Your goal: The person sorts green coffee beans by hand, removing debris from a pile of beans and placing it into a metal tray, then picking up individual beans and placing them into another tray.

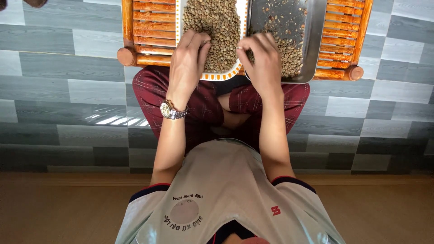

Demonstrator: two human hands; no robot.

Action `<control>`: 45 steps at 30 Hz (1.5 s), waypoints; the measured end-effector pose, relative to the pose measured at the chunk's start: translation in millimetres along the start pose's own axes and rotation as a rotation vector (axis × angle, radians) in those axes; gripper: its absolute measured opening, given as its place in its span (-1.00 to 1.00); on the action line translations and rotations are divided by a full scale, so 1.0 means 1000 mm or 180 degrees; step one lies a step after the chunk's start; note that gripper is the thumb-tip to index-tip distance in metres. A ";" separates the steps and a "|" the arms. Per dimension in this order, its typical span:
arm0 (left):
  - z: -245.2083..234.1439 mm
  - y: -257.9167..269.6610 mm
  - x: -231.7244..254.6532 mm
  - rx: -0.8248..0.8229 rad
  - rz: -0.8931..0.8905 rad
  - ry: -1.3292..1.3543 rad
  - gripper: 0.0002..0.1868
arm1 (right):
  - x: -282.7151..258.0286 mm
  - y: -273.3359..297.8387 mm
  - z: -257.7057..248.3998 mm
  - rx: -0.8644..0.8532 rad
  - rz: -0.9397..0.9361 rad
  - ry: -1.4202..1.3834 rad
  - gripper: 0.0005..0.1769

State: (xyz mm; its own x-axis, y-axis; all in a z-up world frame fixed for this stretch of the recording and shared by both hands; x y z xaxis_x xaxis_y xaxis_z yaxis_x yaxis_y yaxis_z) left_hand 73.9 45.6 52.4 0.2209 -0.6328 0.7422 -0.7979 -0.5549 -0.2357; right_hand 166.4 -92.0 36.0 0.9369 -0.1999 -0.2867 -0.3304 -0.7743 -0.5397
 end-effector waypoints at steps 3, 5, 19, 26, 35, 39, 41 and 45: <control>0.001 0.003 -0.004 -0.0013 -0.0041 0.0147 -0.90 | 0.003 -0.013 0.013 -0.0049 -0.0034 0.0122 -0.80; 0.002 0.004 -0.007 0.0004 -0.0052 0.0172 -0.91 | 0.006 -0.017 0.023 -0.0147 -0.0014 0.0236 -0.83; 0.002 0.003 -0.008 -0.0055 -0.0200 0.0174 -0.93 | 0.002 -0.021 0.029 -0.0171 -0.0018 0.0029 -0.86; 0.005 0.002 -0.002 -0.0047 -0.0237 0.0003 -0.89 | 0.005 -0.003 0.004 0.0056 -0.0013 -0.0308 -0.88; 0.028 0.001 0.026 -0.0254 -0.0155 0.0145 -0.95 | 0.041 0.047 -0.058 0.0438 0.0538 -0.0165 -0.87; 0.044 0.002 0.052 -0.0440 -0.0023 0.0218 -0.96 | 0.055 0.062 -0.090 0.0712 0.0898 -0.0084 -0.88; 0.063 0.002 0.055 -0.0453 0.0099 0.0096 -0.96 | 0.059 0.068 -0.099 0.0840 0.0976 -0.0149 -0.89; 0.091 0.004 0.069 -0.0596 0.0320 -0.0111 -0.90 | 0.066 0.080 -0.107 0.1007 0.1038 -0.0195 -0.91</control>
State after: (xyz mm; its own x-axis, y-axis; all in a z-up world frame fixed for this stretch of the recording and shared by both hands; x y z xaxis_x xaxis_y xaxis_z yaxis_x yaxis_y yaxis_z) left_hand 137.1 -49.5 45.8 0.1514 -0.7000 0.6979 -0.9065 -0.3798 -0.1843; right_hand 213.9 -231.5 58.7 0.7729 -0.3596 -0.5228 -0.6344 -0.4536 -0.6259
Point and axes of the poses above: each hand's wrist, its own y-axis away from the middle knuckle, its own z-axis out of the palm, x = y × z, the point moved 10 cm from there along -y, towards the middle knuckle, and after that the axes turned 14 degrees about -z, right-handed, at the moved point
